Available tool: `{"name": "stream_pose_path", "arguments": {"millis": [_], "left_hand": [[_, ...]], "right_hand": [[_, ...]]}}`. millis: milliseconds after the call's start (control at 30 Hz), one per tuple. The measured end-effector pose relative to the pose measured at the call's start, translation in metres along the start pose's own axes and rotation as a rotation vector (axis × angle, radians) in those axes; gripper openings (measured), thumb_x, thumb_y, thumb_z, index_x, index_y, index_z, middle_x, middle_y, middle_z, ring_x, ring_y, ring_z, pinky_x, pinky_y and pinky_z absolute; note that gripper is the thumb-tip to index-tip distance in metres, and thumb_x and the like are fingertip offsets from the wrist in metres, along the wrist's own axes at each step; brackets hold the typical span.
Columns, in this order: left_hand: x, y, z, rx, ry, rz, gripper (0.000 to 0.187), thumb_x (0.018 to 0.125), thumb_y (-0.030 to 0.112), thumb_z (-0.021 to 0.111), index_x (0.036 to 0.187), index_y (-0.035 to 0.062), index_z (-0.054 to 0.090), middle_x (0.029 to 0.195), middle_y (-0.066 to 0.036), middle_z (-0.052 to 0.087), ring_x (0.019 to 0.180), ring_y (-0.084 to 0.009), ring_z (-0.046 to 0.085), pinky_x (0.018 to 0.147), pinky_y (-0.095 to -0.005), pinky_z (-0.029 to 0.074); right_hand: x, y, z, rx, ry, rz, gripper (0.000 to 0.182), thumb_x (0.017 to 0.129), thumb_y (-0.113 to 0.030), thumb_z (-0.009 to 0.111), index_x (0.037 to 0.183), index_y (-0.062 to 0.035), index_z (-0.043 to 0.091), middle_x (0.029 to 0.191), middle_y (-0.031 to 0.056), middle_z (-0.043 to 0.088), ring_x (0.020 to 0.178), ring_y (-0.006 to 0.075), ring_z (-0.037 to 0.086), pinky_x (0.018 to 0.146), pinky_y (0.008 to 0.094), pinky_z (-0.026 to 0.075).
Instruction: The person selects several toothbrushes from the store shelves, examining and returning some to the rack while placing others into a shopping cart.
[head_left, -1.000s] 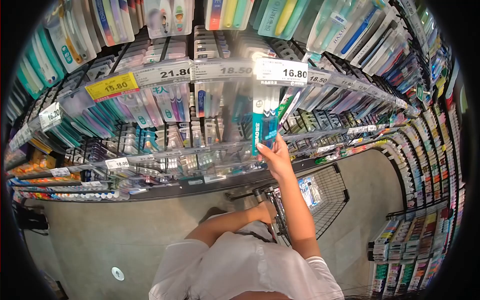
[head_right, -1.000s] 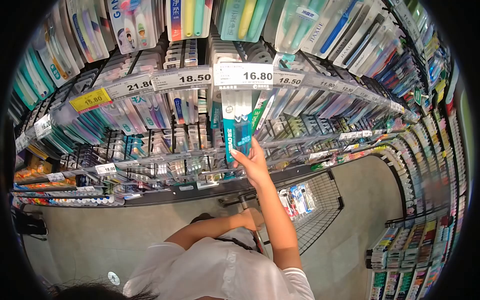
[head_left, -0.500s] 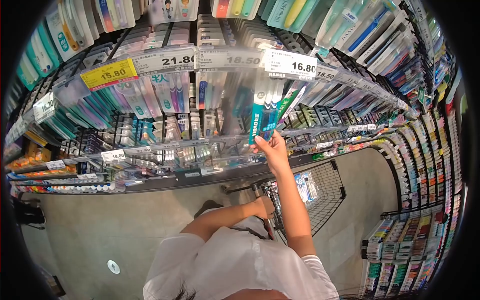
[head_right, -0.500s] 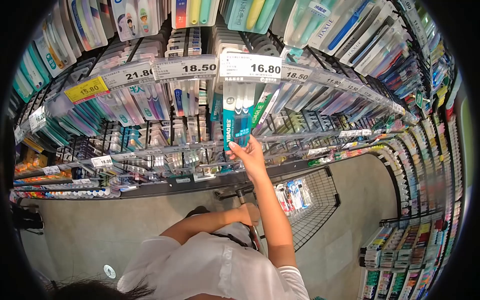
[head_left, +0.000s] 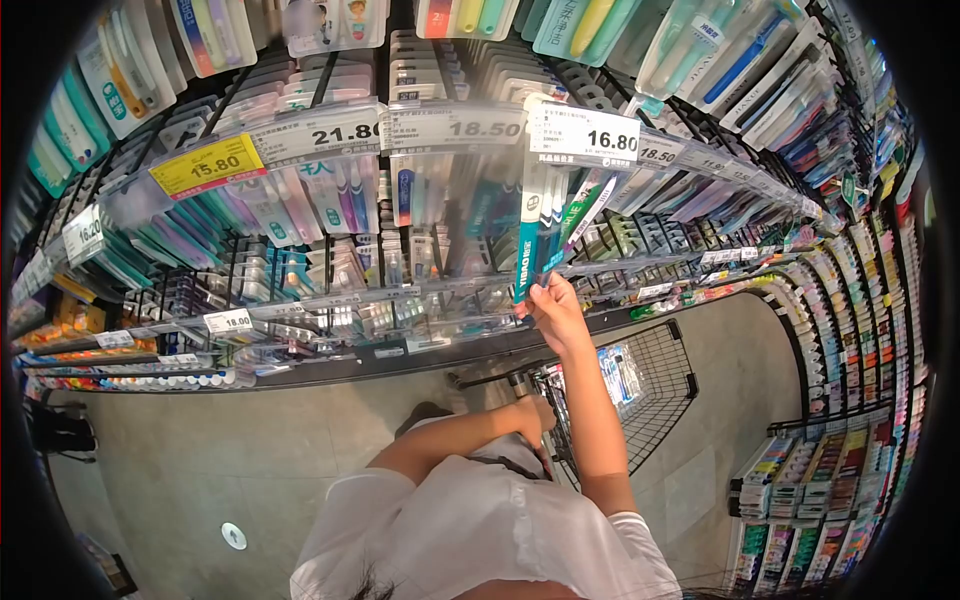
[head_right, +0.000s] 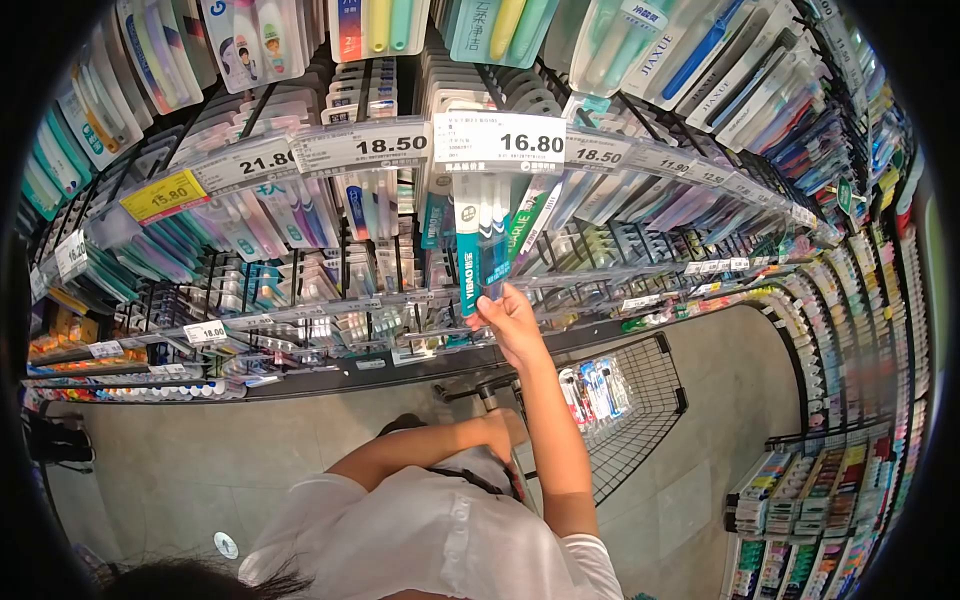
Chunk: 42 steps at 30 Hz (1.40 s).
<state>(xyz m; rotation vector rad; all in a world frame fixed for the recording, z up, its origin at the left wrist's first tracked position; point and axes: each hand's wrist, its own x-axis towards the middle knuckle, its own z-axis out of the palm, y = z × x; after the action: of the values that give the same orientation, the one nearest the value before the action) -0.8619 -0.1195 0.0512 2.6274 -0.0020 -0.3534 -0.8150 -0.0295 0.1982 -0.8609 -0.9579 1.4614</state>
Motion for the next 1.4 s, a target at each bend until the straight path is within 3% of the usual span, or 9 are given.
{"name": "stream_pose_path", "arguments": {"millis": [200,333,500,567,767,933,1033,1200,1400], "left_hand": [[0.009,-0.009,0.014,-0.008,0.104,0.04,0.07,0.053,0.067,0.064,0.075,0.0006,0.066,0.079,-0.016,0.065,0.078,-0.0312,0.062,0.069,-0.0402,0.05],[0.0,-0.007,0.002,-0.035,0.161,0.096,0.075,0.05,0.072,0.061,0.07,-0.0001,0.065,0.073,-0.017,0.063,0.072,-0.032,0.062,0.064,-0.0411,0.05],[0.016,-0.012,0.011,0.006,0.196,0.162,0.069,0.051,0.071,0.06,0.061,0.0027,0.063,0.058,-0.015,0.059,0.059,-0.032,0.06,0.053,-0.0404,0.048],[0.023,-0.013,0.012,0.012,0.181,0.174,0.068,0.051,0.07,0.06,0.062,0.0026,0.063,0.058,-0.015,0.059,0.06,-0.0325,0.061,0.053,-0.0405,0.048],[0.053,-0.005,0.012,0.069,0.161,0.227,0.067,0.058,0.07,0.056,0.059,0.0025,0.062,0.057,-0.015,0.058,0.058,-0.0317,0.06,0.055,-0.04,0.048],[0.091,0.009,0.004,0.058,0.157,0.23,0.07,0.065,0.07,0.049,0.059,0.0018,0.061,0.06,-0.016,0.058,0.058,-0.0314,0.059,0.056,-0.0399,0.047],[0.121,0.02,-0.005,-0.08,0.185,0.114,0.067,0.07,0.066,0.047,0.057,0.0019,0.061,0.057,-0.016,0.057,0.056,-0.0328,0.058,0.055,-0.0401,0.047],[0.185,0.039,-0.011,-0.106,0.243,-0.044,0.034,0.071,0.038,0.058,0.059,0.0063,0.063,0.057,-0.015,0.058,0.055,-0.0332,0.058,0.053,-0.0431,0.047],[0.252,0.05,-0.014,-0.093,0.148,-0.112,0.031,0.07,0.034,0.057,0.061,0.0055,0.064,0.059,-0.015,0.06,0.057,-0.0317,0.06,0.056,-0.0416,0.049]], "right_hand": [[-0.028,0.006,0.005,-0.872,0.094,-0.133,0.021,0.08,-0.014,0.065,0.088,-0.0025,0.049,0.069,-0.0003,0.054,0.06,0.0053,0.047,0.056,0.0195,0.04],[-0.1,0.049,-0.054,-0.842,0.414,-0.066,0.023,0.077,-0.017,0.067,0.07,-0.0023,0.051,0.058,0.0007,0.052,0.051,0.0075,0.044,0.045,0.0249,0.035],[-0.241,0.129,-0.139,-1.389,0.889,0.238,0.031,0.08,-0.024,0.061,0.062,-0.0013,0.051,0.051,0.0114,0.052,0.046,0.0273,0.05,0.047,0.0351,0.04],[-0.275,0.15,-0.154,-1.145,0.981,0.049,0.028,0.077,-0.025,0.064,0.065,-0.0022,0.053,0.057,0.0103,0.054,0.054,0.029,0.051,0.053,0.0357,0.041],[-0.274,0.119,-0.149,-1.518,0.78,0.084,0.022,0.073,-0.018,0.067,0.074,-0.002,0.052,0.067,0.0104,0.05,0.069,0.0268,0.049,0.058,0.0382,0.038],[-0.301,0.13,-0.211,-1.122,0.793,0.172,0.023,0.08,-0.02,0.063,0.073,-0.0055,0.047,0.048,0.0044,0.043,0.04,0.0151,0.039,0.041,0.028,0.03],[-0.312,0.115,-0.234,-1.125,0.799,0.254,0.024,0.08,-0.024,0.062,0.076,-0.006,0.048,0.049,0.0072,0.046,0.043,0.0253,0.048,0.043,0.0339,0.035],[-0.325,0.097,-0.291,-1.136,0.917,0.224,0.029,0.078,-0.03,0.064,0.07,-0.0073,0.047,0.046,0.0058,0.044,0.04,0.023,0.046,0.041,0.0338,0.033],[-0.338,0.075,-0.344,-1.135,0.964,0.218,0.028,0.079,-0.023,0.064,0.066,-0.0056,0.045,0.045,0.0054,0.041,0.038,0.0184,0.038,0.04,0.0309,0.029]]}}
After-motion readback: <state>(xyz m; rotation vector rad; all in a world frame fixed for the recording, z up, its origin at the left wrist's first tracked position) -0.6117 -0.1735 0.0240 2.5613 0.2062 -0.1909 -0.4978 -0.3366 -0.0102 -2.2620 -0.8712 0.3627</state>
